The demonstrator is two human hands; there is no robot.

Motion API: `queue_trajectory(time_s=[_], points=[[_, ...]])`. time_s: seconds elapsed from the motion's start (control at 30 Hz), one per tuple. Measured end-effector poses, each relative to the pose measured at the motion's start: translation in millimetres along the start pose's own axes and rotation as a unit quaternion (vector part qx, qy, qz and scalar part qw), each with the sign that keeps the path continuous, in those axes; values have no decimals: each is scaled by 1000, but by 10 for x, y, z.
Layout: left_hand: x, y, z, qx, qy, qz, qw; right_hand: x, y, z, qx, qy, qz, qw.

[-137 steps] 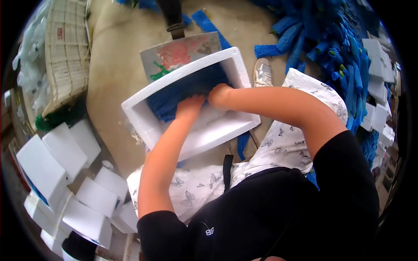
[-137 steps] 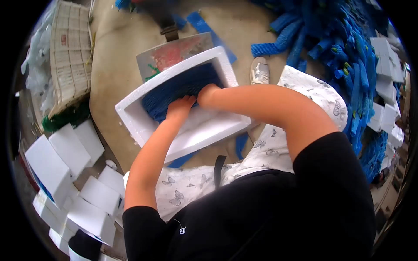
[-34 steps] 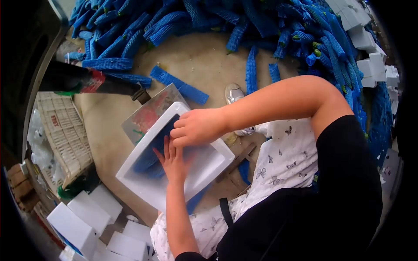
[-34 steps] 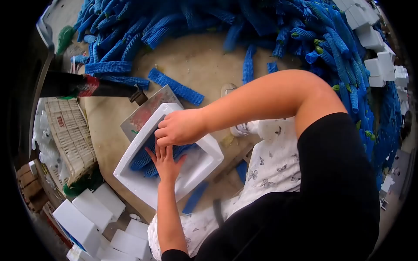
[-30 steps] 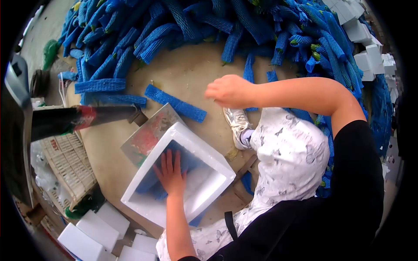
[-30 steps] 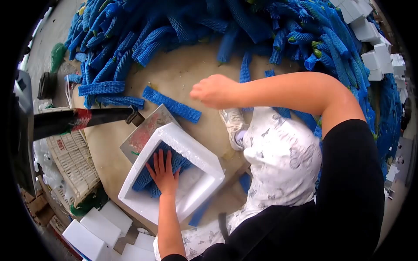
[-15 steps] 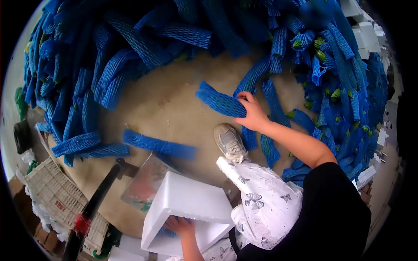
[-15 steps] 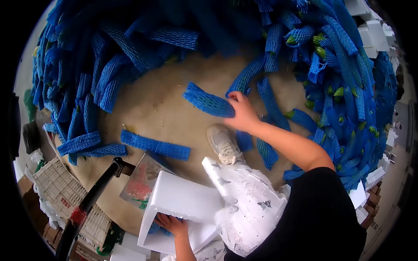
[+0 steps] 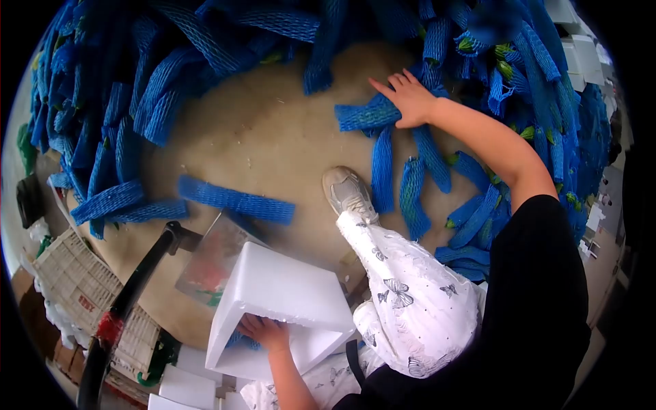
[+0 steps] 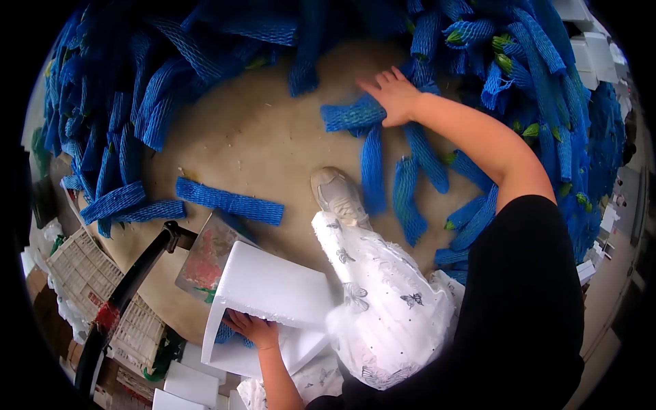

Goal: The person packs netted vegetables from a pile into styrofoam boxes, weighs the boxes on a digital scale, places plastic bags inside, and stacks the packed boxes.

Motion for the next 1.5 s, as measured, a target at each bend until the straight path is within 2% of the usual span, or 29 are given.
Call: queue_trajectory(time_s=[0.03,0.07,0.1,0.2,0.23,0.3,0.37,0.43,0.5,0.57,0.63,0.67,0.7,0.77,0.87,0.9,0.97,1.0,1.07,1.1,1.17,1.2,1.23,1.27,1.3,1.37,1.4,1.47,1.5], points=[[-12,-52,-19,-9,1,-4,1000,113,108,143,-3,-33,-2,999],[-16,-51,-14,-8,7,-5,1000,267,171,342,-63,-39,50,996],[-16,-16,-6,-5,12,-1,1000,307,165,282,-70,-39,54,995],[-41,-17,8,-10,44,-11,999,133,46,-57,-106,150,-60,981],[-82,-43,0,-9,50,-20,998,106,10,-14,-106,152,-63,981],[-156,-36,-21,-13,58,-22,998,142,6,-2,-41,106,6,993],[-156,-177,3,-28,58,-47,997,130,17,65,-48,104,-88,989],[-171,-126,-29,-23,51,-41,998,92,-127,166,-18,1,-87,996],[-111,-61,-18,-19,50,-38,998,-133,-226,756,-63,-28,-152,986],[-76,-36,-8,-17,48,-28,998,-240,-244,1346,-82,-254,-174,948],[-63,-43,-5,-8,50,-28,998,-23,-336,1625,-139,-222,-186,947],[-49,-35,10,-4,54,-24,998,144,-407,1599,-119,-187,-131,966],[-43,-30,27,-7,54,-20,998,212,-359,1536,-122,-187,-127,966],[-49,-11,8,-18,59,-24,998,142,-110,1251,-58,-60,-214,973],[-26,-39,16,-16,51,-22,998,218,-53,669,-7,69,-171,983],[-29,-26,7,-16,49,-19,998,178,-86,585,-12,69,-154,986],[5,11,27,-20,52,0,998,138,-213,706,-80,-27,-165,983],[33,9,43,-22,56,10,998,171,-223,778,-83,-29,-166,982],[42,12,54,-20,55,10,998,274,-223,997,-37,1,-87,996],[42,-13,38,-17,57,12,998,336,-192,1009,-53,-28,-116,991],[26,-36,21,-33,58,27,997,357,-203,924,-22,-65,-142,988],[7,-50,36,-40,69,26,996,377,-198,823,6,-208,-104,973],[-16,-66,62,-45,81,22,995,356,-148,771,37,-345,-66,936],[-11,-76,70,-50,92,28,994,187,-17,863,-5,-472,-97,876],[-27,-99,69,-52,105,30,993,240,183,814,68,-608,-33,791],[-100,-116,55,-52,111,10,992,29,532,822,49,-652,-49,755],[-106,-139,47,-49,113,25,992,-85,726,840,43,-649,-49,758],[-168,-178,43,-44,127,39,990,-506,1017,1052,-12,-572,-64,817],[-202,-164,74,-43,136,41,989,-780,1210,1306,-82,-537,-105,833]])
Point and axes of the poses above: each hand's wrist, its own y-axis away from the middle knuckle, its own x-axis out of the palm, z = x × y, the point moved 10 cm from there along -y, towards the middle knuckle, and after that the axes turned 14 degrees about -y, right-handed, at the moved point
